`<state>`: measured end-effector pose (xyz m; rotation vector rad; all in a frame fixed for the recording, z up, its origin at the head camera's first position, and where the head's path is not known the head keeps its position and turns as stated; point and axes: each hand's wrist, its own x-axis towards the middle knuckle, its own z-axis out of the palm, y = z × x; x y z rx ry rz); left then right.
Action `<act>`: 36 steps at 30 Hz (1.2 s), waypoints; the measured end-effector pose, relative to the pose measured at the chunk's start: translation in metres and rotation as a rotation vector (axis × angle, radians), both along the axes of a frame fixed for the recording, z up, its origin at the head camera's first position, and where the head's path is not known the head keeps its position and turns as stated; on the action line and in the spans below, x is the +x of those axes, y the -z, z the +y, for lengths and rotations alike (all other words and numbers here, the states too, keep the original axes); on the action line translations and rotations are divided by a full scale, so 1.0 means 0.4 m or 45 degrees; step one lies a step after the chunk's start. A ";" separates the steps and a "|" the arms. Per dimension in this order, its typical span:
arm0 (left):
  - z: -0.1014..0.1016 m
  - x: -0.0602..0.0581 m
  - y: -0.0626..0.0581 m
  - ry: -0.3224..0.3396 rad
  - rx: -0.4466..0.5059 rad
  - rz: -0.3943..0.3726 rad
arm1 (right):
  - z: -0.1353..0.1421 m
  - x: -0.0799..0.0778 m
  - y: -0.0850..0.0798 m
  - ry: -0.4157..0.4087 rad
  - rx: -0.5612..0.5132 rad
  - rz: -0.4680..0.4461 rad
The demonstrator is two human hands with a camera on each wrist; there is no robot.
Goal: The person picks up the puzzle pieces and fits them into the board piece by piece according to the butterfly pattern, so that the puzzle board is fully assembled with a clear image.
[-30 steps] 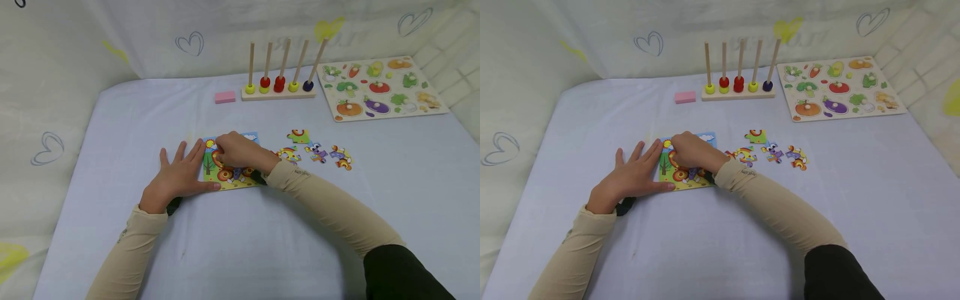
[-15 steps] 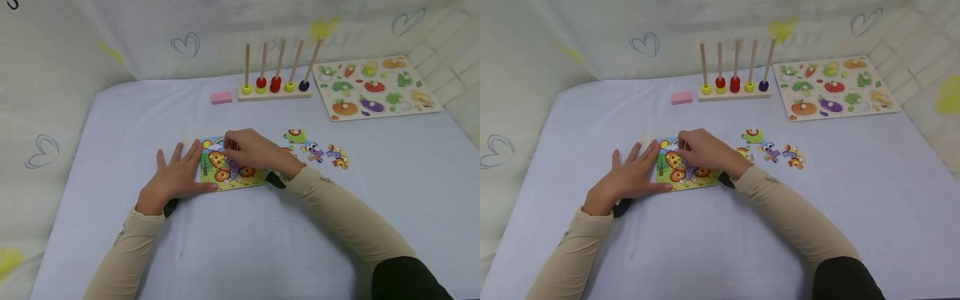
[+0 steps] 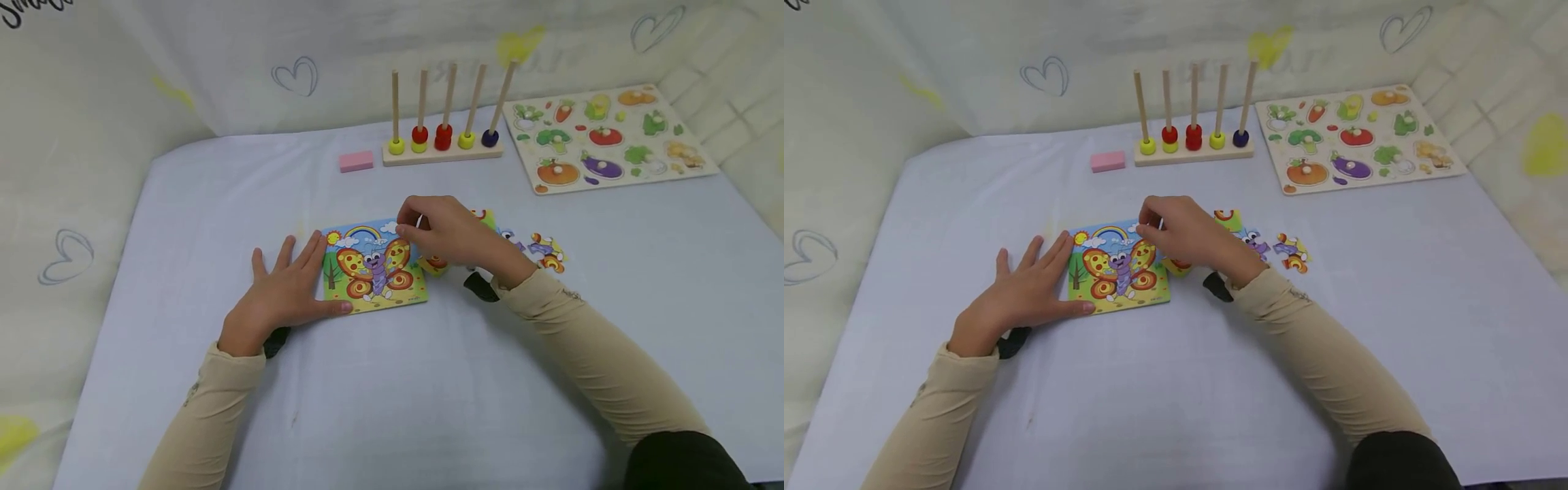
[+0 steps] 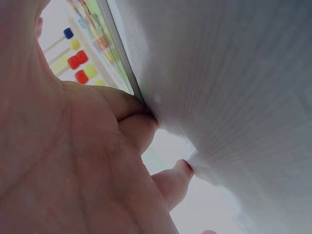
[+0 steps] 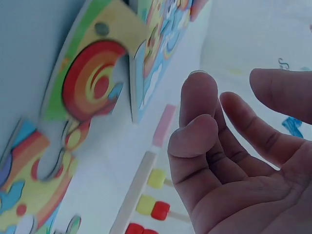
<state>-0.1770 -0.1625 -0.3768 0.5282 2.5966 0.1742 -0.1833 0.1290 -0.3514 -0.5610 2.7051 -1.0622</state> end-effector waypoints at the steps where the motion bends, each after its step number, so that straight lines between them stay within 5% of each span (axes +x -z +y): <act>1: 0.002 -0.001 0.002 0.001 0.001 0.000 | 0.009 0.003 -0.002 0.014 -0.001 -0.001; 36: 0.005 -0.026 0.043 0.084 0.074 0.004 | 0.204 0.032 0.011 0.262 -0.002 0.015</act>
